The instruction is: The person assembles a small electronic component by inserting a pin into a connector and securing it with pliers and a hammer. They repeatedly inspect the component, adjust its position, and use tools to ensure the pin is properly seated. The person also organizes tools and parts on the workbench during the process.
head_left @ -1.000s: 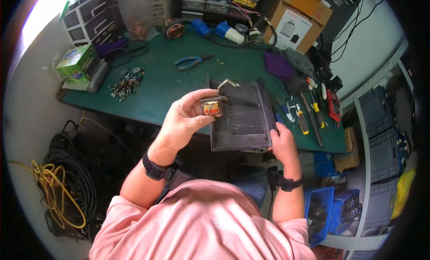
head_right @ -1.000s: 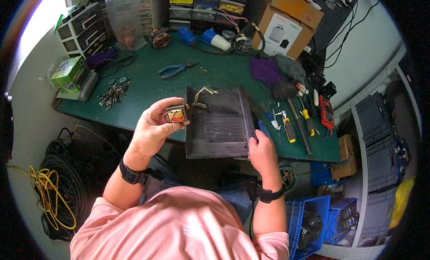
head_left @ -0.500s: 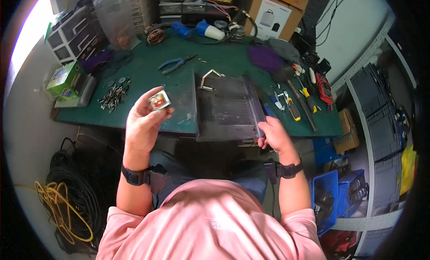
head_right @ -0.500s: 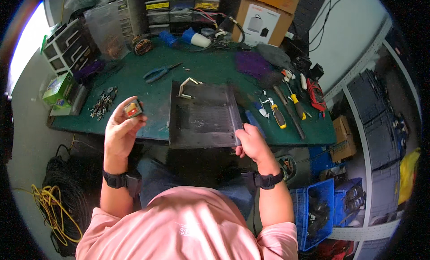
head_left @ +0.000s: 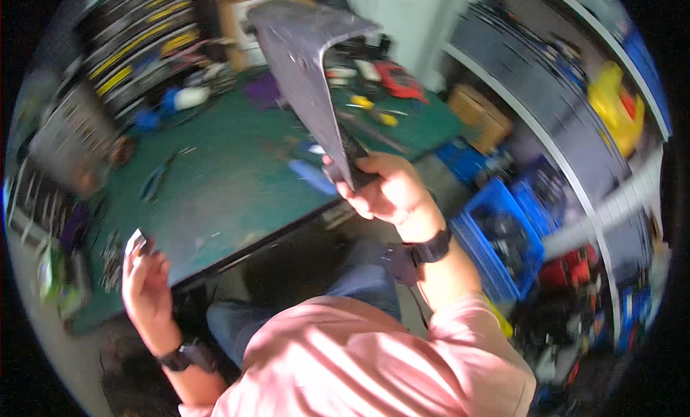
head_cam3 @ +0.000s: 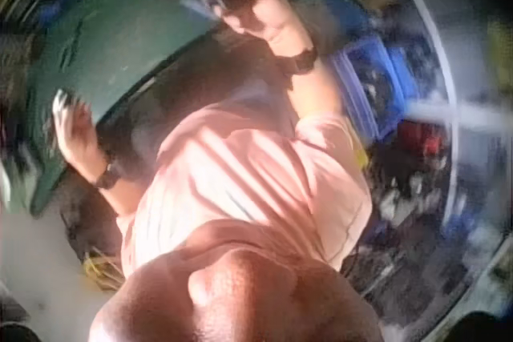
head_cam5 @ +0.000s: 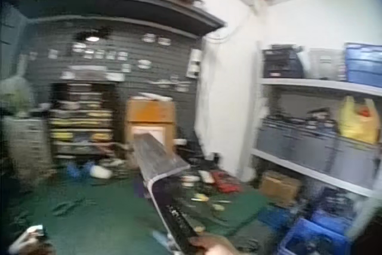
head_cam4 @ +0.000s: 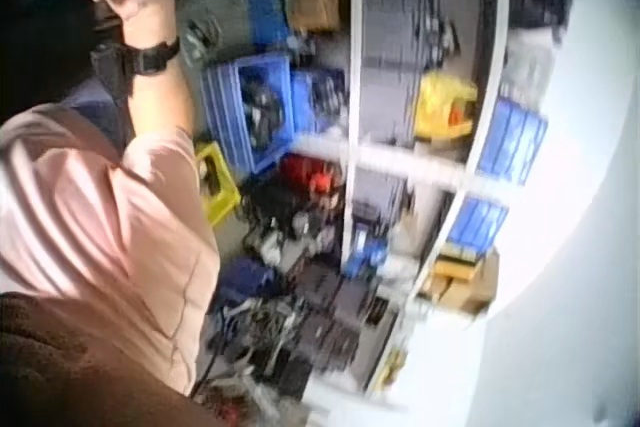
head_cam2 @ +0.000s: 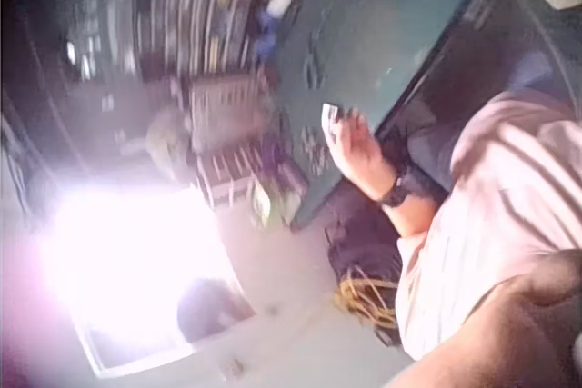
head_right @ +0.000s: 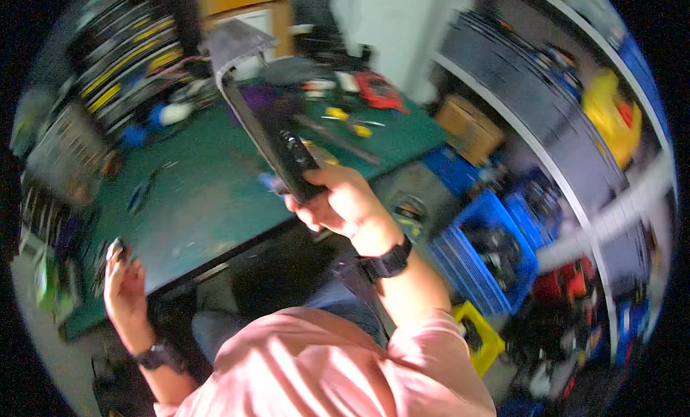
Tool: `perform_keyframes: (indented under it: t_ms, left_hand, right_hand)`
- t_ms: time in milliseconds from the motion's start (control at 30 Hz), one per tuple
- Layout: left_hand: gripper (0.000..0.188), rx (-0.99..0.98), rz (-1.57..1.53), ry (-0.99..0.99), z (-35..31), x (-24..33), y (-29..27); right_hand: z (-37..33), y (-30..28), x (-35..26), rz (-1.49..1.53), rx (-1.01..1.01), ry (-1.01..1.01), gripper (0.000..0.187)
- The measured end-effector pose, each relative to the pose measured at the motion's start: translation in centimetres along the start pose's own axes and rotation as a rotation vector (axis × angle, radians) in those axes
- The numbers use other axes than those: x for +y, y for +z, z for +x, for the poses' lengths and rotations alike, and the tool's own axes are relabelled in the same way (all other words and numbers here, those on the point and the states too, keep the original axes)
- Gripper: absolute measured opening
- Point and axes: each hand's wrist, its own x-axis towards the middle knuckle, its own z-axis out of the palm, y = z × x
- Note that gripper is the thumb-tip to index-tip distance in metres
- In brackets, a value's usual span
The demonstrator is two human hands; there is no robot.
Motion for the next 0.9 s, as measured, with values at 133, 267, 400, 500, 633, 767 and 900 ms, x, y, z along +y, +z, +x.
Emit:
perform_keyframes:
  t_ms: [133, 267, 400, 500, 633, 767, 900]
  left_hand:
    - [0.046, -0.127, -0.08, -0.111, 1.0, -1.4, -1.2]
    - [0.044, -0.187, -0.027, -0.216, 2.9, -2.8, 0.9]
    - [0.045, -0.276, 0.054, -0.274, 4.6, -3.2, 2.2]
    - [0.044, -0.292, 0.126, -0.292, 5.5, -3.3, 3.2]
    - [0.042, -0.284, 0.152, -0.359, 6.3, -4.3, 4.2]
    - [0.04, -0.258, 0.231, -0.382, 6.0, -4.5, 3.8]
    - [0.031, -0.26, 0.161, -0.486, 5.9, -4.5, 7.0]
  right_hand:
    - [-8.0, -3.7, -3.1, -0.093, 0.374, -0.318, 0.044]
    - [-20.0, -10.4, -3.7, -0.214, 0.751, -0.601, 0.03]
    - [-27.6, -22.2, 2.1, -0.248, 1.243, -0.576, 0.027]
    - [-30.2, -32.1, 11.1, -0.123, 1.529, -0.36, 0.024]
    - [-34.9, -46.9, 27.5, 0.511, 1.619, -0.269, 0.028]
    - [-31.7, -40.2, 28.1, 1.08, 1.678, -0.307, 0.021]
    - [-34.3, -39.8, 28.2, -1.445, 1.694, 0.635, 0.019]
